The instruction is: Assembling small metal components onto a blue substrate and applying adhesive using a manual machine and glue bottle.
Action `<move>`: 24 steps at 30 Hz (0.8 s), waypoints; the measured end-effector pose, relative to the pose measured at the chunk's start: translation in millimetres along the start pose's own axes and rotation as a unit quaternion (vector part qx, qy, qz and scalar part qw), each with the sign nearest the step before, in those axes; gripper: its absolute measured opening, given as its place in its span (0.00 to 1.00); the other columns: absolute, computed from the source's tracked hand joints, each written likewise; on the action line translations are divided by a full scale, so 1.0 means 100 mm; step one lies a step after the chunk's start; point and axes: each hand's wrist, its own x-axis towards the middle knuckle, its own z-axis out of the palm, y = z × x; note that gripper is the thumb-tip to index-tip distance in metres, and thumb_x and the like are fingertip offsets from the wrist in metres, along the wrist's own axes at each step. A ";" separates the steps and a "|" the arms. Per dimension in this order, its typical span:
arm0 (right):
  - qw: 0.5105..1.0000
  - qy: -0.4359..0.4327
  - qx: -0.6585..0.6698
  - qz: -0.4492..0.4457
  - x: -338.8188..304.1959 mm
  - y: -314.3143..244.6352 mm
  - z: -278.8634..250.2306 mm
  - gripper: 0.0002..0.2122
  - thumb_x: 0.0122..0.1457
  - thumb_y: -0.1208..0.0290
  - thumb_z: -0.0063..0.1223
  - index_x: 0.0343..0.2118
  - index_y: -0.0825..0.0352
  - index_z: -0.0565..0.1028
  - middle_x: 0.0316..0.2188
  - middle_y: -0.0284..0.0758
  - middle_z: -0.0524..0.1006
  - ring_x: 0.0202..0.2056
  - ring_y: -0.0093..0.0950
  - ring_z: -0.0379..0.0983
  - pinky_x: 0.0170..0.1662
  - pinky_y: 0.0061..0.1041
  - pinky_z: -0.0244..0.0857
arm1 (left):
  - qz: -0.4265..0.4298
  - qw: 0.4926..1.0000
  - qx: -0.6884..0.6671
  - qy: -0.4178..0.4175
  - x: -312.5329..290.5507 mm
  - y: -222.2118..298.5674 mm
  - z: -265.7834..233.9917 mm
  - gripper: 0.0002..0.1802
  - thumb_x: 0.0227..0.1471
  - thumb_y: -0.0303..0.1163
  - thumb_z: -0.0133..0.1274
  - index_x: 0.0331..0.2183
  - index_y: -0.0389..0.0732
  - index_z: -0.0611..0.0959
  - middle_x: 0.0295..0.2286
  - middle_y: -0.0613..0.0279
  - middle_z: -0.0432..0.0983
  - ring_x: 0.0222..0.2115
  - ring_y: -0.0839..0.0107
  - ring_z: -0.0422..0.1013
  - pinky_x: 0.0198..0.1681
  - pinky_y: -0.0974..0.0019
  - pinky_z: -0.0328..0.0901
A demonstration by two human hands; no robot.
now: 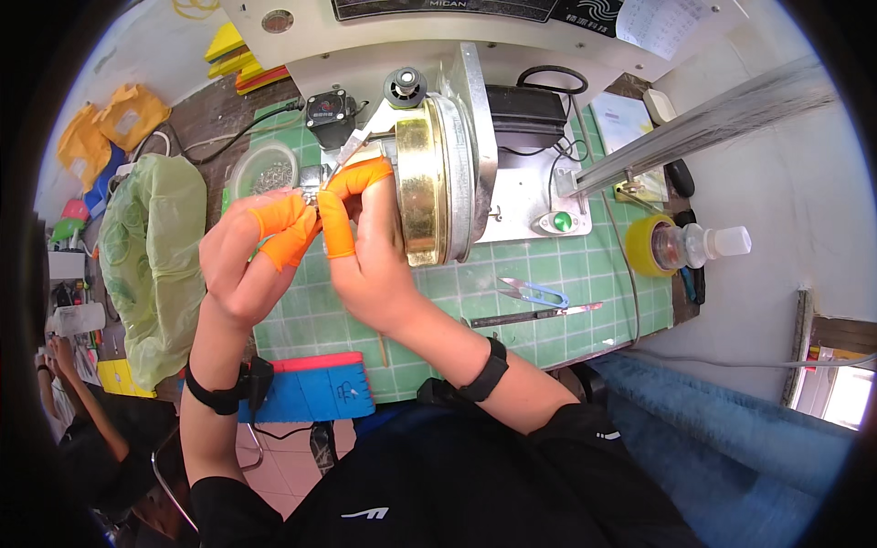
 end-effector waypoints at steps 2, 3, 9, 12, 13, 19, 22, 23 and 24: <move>1.000 -0.003 0.007 0.018 -0.01 0.00 0.00 0.05 0.67 0.78 0.43 0.44 0.69 0.62 0.38 0.35 0.65 0.36 0.22 0.64 0.42 0.23 0.63 | -0.014 1.000 0.006 -0.013 -0.01 0.01 -0.01 0.18 0.25 0.22 0.61 0.28 0.27 0.83 0.29 0.52 0.76 0.29 0.56 0.77 0.33 0.59 0.78; 1.000 -0.003 0.008 0.018 -0.02 -0.01 0.00 0.05 0.67 0.78 0.43 0.44 0.69 0.62 0.38 0.35 0.65 0.36 0.22 0.64 0.42 0.23 0.63 | -0.014 1.000 0.007 -0.014 0.00 0.01 -0.02 0.18 0.25 0.22 0.61 0.28 0.27 0.83 0.29 0.52 0.76 0.29 0.56 0.77 0.33 0.59 0.78; 0.991 -0.013 0.081 0.101 -0.03 -0.16 -0.01 0.06 0.70 0.75 0.39 0.47 0.67 0.62 0.40 0.34 0.66 0.40 0.22 0.65 0.46 0.23 0.63 | -0.018 1.000 0.014 -0.010 0.00 0.04 0.00 0.18 0.23 0.23 0.61 0.27 0.27 0.83 0.28 0.52 0.76 0.29 0.56 0.77 0.33 0.59 0.78; 0.979 -0.008 0.159 0.126 -0.03 -0.21 0.01 0.08 0.72 0.69 0.37 0.49 0.66 0.62 0.41 0.32 0.66 0.41 0.21 0.66 0.49 0.24 0.64 | -0.019 0.999 0.019 -0.018 -0.03 0.04 -0.02 0.19 0.24 0.23 0.61 0.28 0.28 0.83 0.29 0.52 0.76 0.30 0.55 0.78 0.33 0.59 0.78; 0.972 0.003 0.184 0.149 -0.04 -0.21 0.03 0.10 0.73 0.65 0.36 0.49 0.65 0.64 0.41 0.30 0.67 0.41 0.20 0.65 0.50 0.24 0.63 | -0.024 0.999 0.014 -0.023 -0.04 0.04 -0.04 0.17 0.28 0.20 0.63 0.30 0.30 0.84 0.29 0.53 0.76 0.31 0.55 0.78 0.33 0.59 0.78; 0.961 0.026 0.206 0.184 -0.07 -0.18 0.06 0.13 0.74 0.61 0.34 0.50 0.64 0.66 0.38 0.29 0.67 0.38 0.19 0.64 0.50 0.25 0.61 | -0.050 0.998 0.004 -0.026 -0.03 0.07 -0.08 0.18 0.31 0.20 0.63 0.32 0.31 0.84 0.31 0.53 0.77 0.34 0.54 0.78 0.37 0.57 0.77; 0.960 0.051 0.177 0.210 -0.17 -0.23 -0.02 0.13 0.74 0.61 0.34 0.48 0.65 0.66 0.36 0.29 0.67 0.35 0.20 0.63 0.46 0.23 0.61 | -0.086 0.994 -0.007 -0.060 0.14 0.13 -0.22 0.18 0.36 0.20 0.63 0.36 0.32 0.83 0.33 0.54 0.77 0.37 0.54 0.77 0.43 0.55 0.74; 0.960 0.046 0.153 0.229 -0.25 -0.29 -0.03 0.13 0.74 0.62 0.34 0.48 0.65 0.67 0.35 0.29 0.66 0.35 0.19 0.63 0.44 0.22 0.60 | -0.117 0.989 -0.016 -0.092 0.17 0.17 -0.30 0.19 0.40 0.16 0.63 0.40 0.34 0.83 0.34 0.54 0.77 0.40 0.53 0.76 0.46 0.54 0.72; 0.962 0.050 0.122 0.239 -0.31 -0.36 -0.07 0.13 0.74 0.62 0.33 0.47 0.65 0.68 0.35 0.29 0.66 0.34 0.19 0.62 0.43 0.21 0.59 | -0.206 0.975 -0.021 -0.081 0.17 0.25 -0.34 0.19 0.44 0.16 0.61 0.42 0.35 0.82 0.36 0.53 0.76 0.41 0.53 0.75 0.46 0.55 0.70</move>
